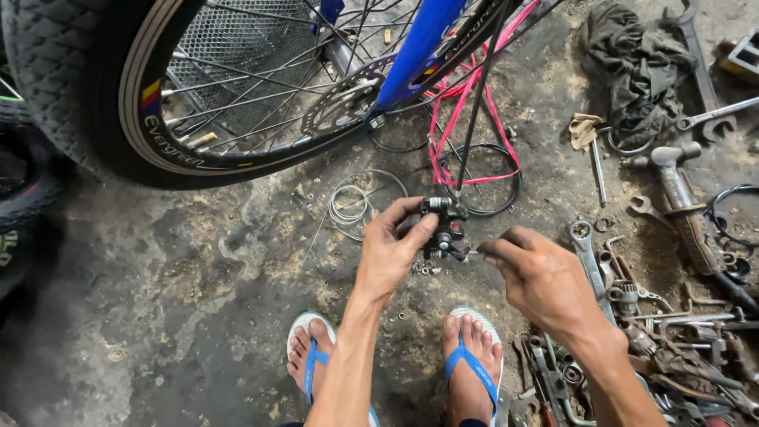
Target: The person disassembles a bicycle brake caliper using a wrench, removes small metal components, and then reassembles the caliper with new parts. They use a wrench to tighten the bolts and attach the brake cable to the caliper.
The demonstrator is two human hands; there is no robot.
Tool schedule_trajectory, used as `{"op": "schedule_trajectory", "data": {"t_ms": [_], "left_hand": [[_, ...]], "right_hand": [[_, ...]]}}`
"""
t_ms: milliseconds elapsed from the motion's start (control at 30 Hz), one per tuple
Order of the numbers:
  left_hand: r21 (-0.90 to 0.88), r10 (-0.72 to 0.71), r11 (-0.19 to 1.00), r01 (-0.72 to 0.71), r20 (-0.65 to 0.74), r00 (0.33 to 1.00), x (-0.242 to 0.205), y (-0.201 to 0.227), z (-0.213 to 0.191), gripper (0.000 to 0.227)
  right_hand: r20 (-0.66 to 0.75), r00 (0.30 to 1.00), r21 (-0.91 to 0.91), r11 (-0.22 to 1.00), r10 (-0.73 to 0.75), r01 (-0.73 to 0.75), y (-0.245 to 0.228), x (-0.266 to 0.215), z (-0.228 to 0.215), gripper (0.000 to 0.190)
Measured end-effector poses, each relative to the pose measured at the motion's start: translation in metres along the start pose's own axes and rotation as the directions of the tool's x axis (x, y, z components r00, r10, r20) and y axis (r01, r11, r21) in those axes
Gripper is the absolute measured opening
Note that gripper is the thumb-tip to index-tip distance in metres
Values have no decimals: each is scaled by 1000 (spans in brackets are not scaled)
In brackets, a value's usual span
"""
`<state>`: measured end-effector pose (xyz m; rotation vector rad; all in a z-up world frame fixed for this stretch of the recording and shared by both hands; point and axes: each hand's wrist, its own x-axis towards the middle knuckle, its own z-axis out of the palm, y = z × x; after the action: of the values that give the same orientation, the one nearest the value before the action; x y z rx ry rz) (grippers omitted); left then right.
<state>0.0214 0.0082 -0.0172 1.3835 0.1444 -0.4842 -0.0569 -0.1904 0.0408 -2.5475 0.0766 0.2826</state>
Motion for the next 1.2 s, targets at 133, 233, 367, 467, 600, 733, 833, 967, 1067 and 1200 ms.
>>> {"op": "schedule_trajectory", "data": {"t_ms": [133,233,367,467,600,733,833,967,1067,1200], "left_hand": [[-13,13,1000,-13,-26,1000,1,-8,-4,35],[49,59,997,-57,-54,997,0,-11,-10,36],[150,141,979,-139,-3,990,-8,16,-1,34],[165,145,975,-147,25,989,-12,19,3,35],[143,164,975,-168,39,986,-9,13,7,30],[178,195,964,-198,36,980,-10,11,5,27],[157,189,969,-189,19,982,-12,8,1,27],[99,161,982,-160,2,987,-11,11,-1,25],[112,152,982,-151,3,988,-7,10,-8,27],[88,135,987,-134,-10,991,3,-3,-17,30]], "right_hand": [[-6,1000,-110,994,28,-29,27,5,13,15],[-90,996,37,999,29,-26,35,4,19,10],[-219,972,386,922,87,5,33,3,32,15],[-219,959,577,816,178,-20,8,7,28,19],[-162,951,771,636,262,-43,-37,22,15,28],[-218,951,751,660,220,19,-37,28,27,22],[-229,948,740,672,221,22,-40,27,24,23],[-262,943,739,671,203,61,-46,23,26,21],[-293,929,737,672,224,71,-48,21,25,23],[-152,879,757,625,451,-190,3,8,88,36]]}}
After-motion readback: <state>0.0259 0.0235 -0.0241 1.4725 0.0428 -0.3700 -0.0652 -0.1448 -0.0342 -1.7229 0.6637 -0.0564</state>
